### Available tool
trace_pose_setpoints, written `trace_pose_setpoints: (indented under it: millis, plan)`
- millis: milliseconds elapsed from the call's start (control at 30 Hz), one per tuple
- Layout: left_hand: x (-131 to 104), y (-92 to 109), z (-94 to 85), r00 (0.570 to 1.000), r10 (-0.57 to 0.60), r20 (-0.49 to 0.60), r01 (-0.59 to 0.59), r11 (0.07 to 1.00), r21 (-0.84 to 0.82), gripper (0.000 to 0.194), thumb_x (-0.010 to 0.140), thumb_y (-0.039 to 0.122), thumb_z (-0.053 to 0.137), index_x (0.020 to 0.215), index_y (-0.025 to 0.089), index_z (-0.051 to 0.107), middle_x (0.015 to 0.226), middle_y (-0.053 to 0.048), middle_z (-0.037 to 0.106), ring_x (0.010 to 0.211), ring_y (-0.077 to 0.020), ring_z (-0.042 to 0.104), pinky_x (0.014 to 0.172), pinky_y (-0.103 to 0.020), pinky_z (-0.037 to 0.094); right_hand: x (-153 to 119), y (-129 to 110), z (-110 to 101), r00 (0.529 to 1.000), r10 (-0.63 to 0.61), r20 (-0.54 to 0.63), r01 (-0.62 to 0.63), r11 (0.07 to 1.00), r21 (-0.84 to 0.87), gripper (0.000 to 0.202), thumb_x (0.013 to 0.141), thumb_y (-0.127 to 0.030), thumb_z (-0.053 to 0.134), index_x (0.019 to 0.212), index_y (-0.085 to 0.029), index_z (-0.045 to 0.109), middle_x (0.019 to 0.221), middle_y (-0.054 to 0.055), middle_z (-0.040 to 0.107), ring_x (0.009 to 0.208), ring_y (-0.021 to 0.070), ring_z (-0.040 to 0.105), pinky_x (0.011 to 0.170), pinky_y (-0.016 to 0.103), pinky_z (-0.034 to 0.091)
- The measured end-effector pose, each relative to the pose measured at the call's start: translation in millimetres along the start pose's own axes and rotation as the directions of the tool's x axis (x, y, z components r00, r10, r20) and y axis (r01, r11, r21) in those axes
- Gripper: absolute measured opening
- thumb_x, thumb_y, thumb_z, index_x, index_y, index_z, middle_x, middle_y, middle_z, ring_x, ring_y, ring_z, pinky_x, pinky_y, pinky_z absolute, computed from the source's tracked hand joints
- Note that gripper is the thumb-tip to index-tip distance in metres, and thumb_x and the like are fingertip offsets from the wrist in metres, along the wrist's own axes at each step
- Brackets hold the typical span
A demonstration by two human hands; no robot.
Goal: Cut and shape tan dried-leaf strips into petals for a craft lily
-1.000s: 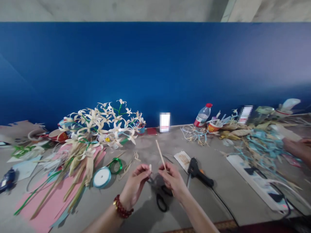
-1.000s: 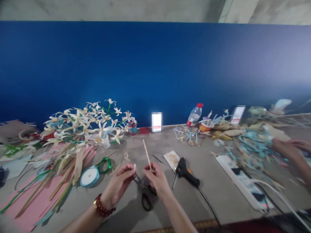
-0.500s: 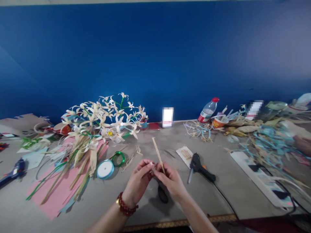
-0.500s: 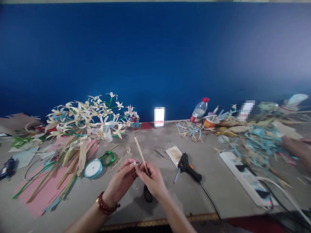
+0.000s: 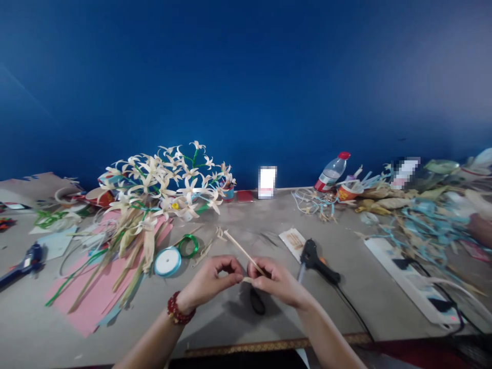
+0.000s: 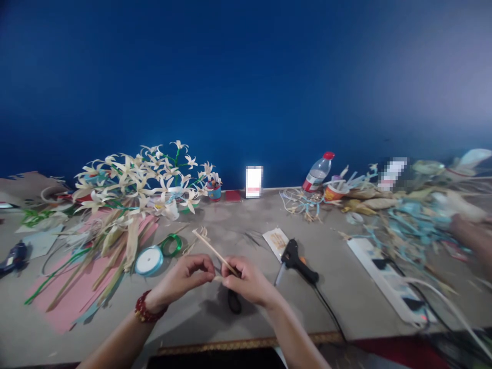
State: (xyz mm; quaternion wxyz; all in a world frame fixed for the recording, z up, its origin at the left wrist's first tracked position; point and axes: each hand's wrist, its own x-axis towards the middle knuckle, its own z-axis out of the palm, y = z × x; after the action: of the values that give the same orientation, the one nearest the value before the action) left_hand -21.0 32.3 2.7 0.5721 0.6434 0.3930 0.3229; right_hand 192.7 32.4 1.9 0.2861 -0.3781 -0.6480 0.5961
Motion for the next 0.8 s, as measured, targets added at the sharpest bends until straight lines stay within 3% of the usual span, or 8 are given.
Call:
trace_pose_setpoints:
  millis: [67, 200, 333, 467, 567, 667, 800]
  plan:
    - [-0.2, 0.7, -1.2, 0.999, -0.01, 0.039, 0.01, 1.0, 0.019, 0.02, 0.083, 0.036, 0.068, 0.083, 0.017, 0.073, 0.08, -0.005, 0.069, 0.074, -0.0176, 0.059, 0.068, -0.025, 0.043, -1.2, 0.0, -2.0, 1.0, 0.005, -0.006, -0.005, 1.0, 0.016, 0.01, 0.069, -0.028, 0.052, 0.068, -0.021, 0.044, 0.064, -0.005, 0.038, 0.061, 0.0126, 0.034, 0.057, 0.024, 0.028]
    - [-0.5, -1.8, 0.4, 0.994, -0.046, 0.095, 0.056, 0.993, -0.101, 0.023, 0.087, 0.039, 0.064, 0.091, 0.018, 0.073, 0.08, -0.006, 0.069, 0.075, -0.018, 0.06, 0.071, -0.026, 0.045, -3.9, -1.9, -5.5, 1.0, -0.008, 0.029, 0.009, 1.0, -0.017, 0.01, 0.068, -0.026, 0.052, 0.067, -0.021, 0.044, 0.064, -0.005, 0.039, 0.063, 0.013, 0.036, 0.06, 0.024, 0.03]
    - [-0.4, -6.0, 2.4, 0.982, -0.081, 0.173, 0.113, 0.977, -0.181, 0.022, 0.086, 0.038, 0.064, 0.087, 0.017, 0.07, 0.074, -0.003, 0.065, 0.069, -0.0155, 0.056, 0.068, -0.025, 0.042, -5.3, -4.3, -9.1, 0.996, 0.007, 0.09, -0.003, 0.999, -0.044, 0.007, 0.068, -0.024, 0.052, 0.067, -0.021, 0.046, 0.064, -0.005, 0.041, 0.063, 0.0126, 0.036, 0.059, 0.024, 0.03]
    - [-1.5, -4.9, 3.4, 0.98, -0.082, 0.183, 0.107, 0.985, -0.133, 0.02, 0.083, 0.036, 0.068, 0.08, 0.017, 0.069, 0.072, -0.002, 0.062, 0.067, -0.0147, 0.054, 0.066, -0.025, 0.04, -4.5, -5.5, -11.1, 0.991, 0.022, 0.135, -0.012, 0.997, -0.073, 0.008, 0.068, -0.024, 0.054, 0.066, -0.02, 0.047, 0.063, -0.005, 0.04, 0.062, 0.0123, 0.036, 0.057, 0.024, 0.028]
    - [-3.8, -2.8, 5.3, 0.992, -0.033, 0.122, 0.045, 0.994, -0.101, 0.018, 0.084, 0.033, 0.067, 0.077, 0.017, 0.068, 0.073, -0.002, 0.062, 0.069, -0.0151, 0.053, 0.069, -0.025, 0.04, -4.3, -0.9, -6.7, 0.998, 0.044, 0.041, -0.043, 0.999, -0.022, 0.015, 0.08, -0.033, 0.057, 0.074, -0.021, 0.051, 0.064, -0.005, 0.041, 0.06, 0.012, 0.036, 0.056, 0.023, 0.029]
    - [-6.1, -4.9, 8.3, 0.999, 0.024, -0.026, -0.027, 0.988, -0.15, 0.017, 0.085, 0.032, 0.066, 0.078, 0.017, 0.067, 0.072, -0.002, 0.06, 0.069, -0.015, 0.052, 0.069, -0.025, 0.04, -6.6, 11.6, 5.3, 0.989, 0.066, -0.135, -0.06, 0.997, 0.047, 0.031, 0.094, -0.05, 0.045, 0.083, -0.022, 0.052, 0.065, -0.005, 0.043, 0.056, 0.0118, 0.036, 0.053, 0.023, 0.031]
    - [-6.2, -11.0, 12.0, 0.968, 0.084, -0.236, -0.097, 0.994, -0.045, 0.016, 0.084, 0.031, 0.066, 0.077, 0.017, 0.069, 0.074, -0.004, 0.065, 0.071, -0.0166, 0.056, 0.068, -0.025, 0.043, -13.0, 27.9, 25.8, 0.978, -0.011, -0.206, -0.002, 0.998, -0.065, 0.043, 0.099, -0.054, 0.035, 0.076, -0.021, 0.048, 0.066, -0.003, 0.046, 0.059, 0.0128, 0.042, 0.056, 0.024, 0.034]
